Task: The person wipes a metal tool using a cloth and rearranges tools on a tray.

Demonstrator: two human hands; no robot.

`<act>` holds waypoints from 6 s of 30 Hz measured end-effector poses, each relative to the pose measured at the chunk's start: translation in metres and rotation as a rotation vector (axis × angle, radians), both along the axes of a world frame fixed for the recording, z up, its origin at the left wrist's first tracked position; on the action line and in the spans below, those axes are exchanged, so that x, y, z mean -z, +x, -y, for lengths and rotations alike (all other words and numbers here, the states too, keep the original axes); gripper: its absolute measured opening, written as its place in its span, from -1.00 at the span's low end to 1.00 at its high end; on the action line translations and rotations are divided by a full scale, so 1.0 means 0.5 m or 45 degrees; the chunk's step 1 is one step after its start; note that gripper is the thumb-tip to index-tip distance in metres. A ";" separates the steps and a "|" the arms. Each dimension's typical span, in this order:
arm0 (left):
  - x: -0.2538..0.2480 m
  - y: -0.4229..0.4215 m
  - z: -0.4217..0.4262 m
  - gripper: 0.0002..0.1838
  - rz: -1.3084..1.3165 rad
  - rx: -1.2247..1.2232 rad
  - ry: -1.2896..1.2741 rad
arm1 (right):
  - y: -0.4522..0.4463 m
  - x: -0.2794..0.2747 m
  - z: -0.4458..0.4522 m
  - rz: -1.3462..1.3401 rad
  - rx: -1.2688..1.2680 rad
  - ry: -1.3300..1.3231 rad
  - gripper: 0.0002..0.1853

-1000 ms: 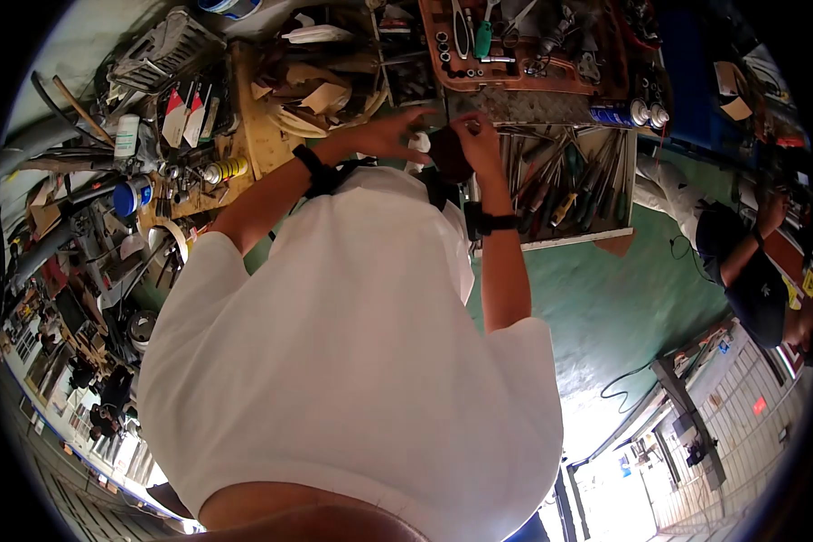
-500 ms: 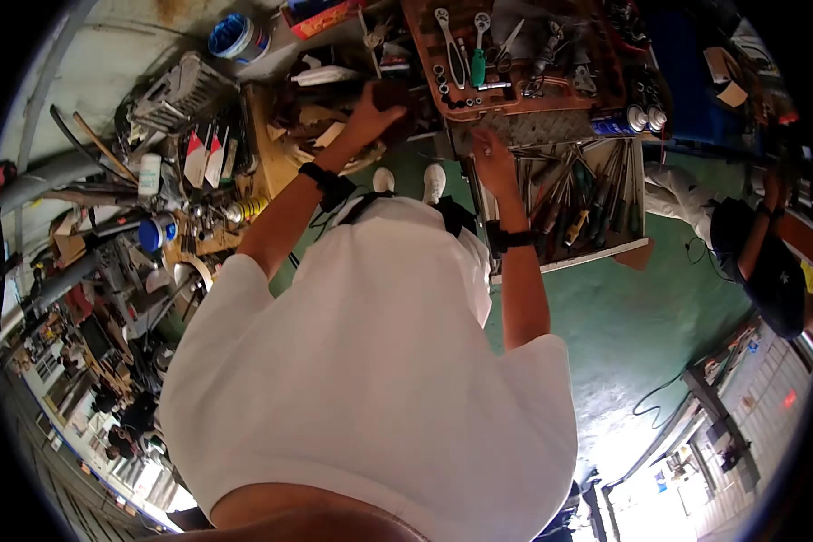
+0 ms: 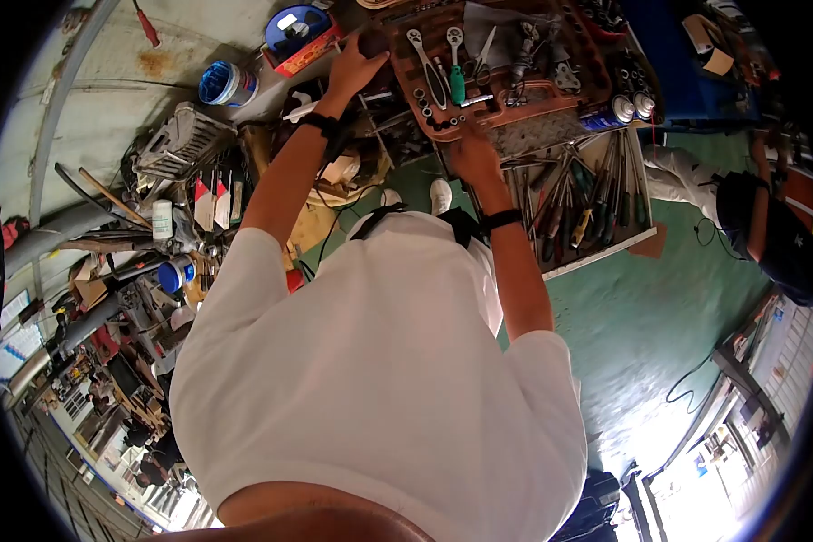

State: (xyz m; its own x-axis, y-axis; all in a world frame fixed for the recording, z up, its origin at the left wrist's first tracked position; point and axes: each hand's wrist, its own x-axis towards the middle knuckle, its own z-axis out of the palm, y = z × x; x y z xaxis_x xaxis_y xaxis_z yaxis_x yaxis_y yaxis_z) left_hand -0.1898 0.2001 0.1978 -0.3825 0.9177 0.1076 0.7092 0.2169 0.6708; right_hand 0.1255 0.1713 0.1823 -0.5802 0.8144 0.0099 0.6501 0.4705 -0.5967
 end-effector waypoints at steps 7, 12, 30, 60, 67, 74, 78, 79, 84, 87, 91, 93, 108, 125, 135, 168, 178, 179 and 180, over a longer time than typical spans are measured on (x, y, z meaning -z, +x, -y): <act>0.099 0.011 -0.076 -0.07 -0.229 0.063 -0.216 | -0.001 -0.011 -0.009 0.119 0.010 -0.264 -0.46; 0.063 0.023 -0.060 -0.06 -0.155 0.088 -0.384 | 0.005 0.005 -0.007 0.130 -0.018 -0.174 -0.45; 0.068 0.087 -0.018 -0.30 -0.160 -0.169 -0.152 | 0.033 0.015 -0.010 0.016 -0.120 -0.160 -0.39; 0.033 0.140 0.078 -0.29 -0.147 0.305 -0.126 | 0.031 0.011 -0.024 -0.013 -0.089 -0.247 -0.44; 0.018 0.158 0.123 -0.31 0.005 0.396 -0.175 | 0.028 0.019 -0.012 -0.038 -0.053 -0.241 -0.44; 0.000 0.168 0.160 -0.29 0.152 0.429 -0.263 | 0.032 0.028 -0.013 -0.040 -0.081 -0.198 -0.42; 0.000 0.177 0.179 -0.28 0.155 0.534 -0.345 | 0.030 0.035 -0.015 -0.045 -0.073 -0.175 -0.42; 0.005 0.180 0.184 -0.28 0.144 0.574 -0.336 | 0.031 0.039 -0.015 -0.074 -0.076 -0.159 -0.43; 0.013 0.206 0.211 -0.29 0.130 0.622 -0.275 | 0.031 0.046 -0.014 -0.088 -0.051 -0.160 -0.44; 0.019 0.220 0.231 -0.30 0.069 0.683 -0.257 | 0.033 0.052 -0.015 -0.084 -0.062 -0.139 -0.44; 0.034 0.236 0.255 -0.33 -0.360 0.776 -0.195 | 0.029 0.044 -0.015 -0.024 -0.065 -0.160 -0.43; 0.034 0.233 0.258 -0.33 -0.356 0.739 -0.064 | 0.028 0.037 -0.015 -0.085 -0.067 -0.160 -0.43; 0.011 0.288 0.282 -0.40 -0.246 0.716 -0.297 | 0.009 0.037 -0.007 0.096 -0.095 -0.017 -0.39; 0.044 0.392 0.241 -0.34 -0.230 0.219 -0.170 | 0.048 0.011 -0.022 0.143 -0.150 -0.308 -0.49; 0.033 0.343 0.254 -0.27 -0.115 0.400 -0.186 | 0.075 0.042 -0.021 -0.118 -0.208 -0.101 -0.44; 0.013 0.318 0.169 -0.27 -0.424 0.638 -0.556 | 0.104 0.042 -0.092 0.028 0.668 -0.108 -0.25; 0.020 0.324 0.171 -0.24 -0.522 0.648 -0.528 | 0.153 0.014 -0.167 0.235 0.601 0.001 -0.49; 0.022 0.324 0.171 -0.24 -0.522 0.644 -0.529 | 0.159 0.028 -0.179 0.196 0.672 0.056 -0.51; 0.020 0.324 0.169 -0.24 -0.523 0.648 -0.535 | 0.150 0.022 -0.177 0.196 0.656 0.046 -0.49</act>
State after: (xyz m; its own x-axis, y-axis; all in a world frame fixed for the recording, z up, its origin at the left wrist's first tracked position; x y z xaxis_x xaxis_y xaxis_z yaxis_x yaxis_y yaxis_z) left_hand -0.0277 0.1156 0.1876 0.0922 0.9647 -0.2466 0.9636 -0.0240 0.2664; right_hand 0.2005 0.2600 0.1713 -0.1025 0.9947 -0.0106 0.8807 0.0858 -0.4658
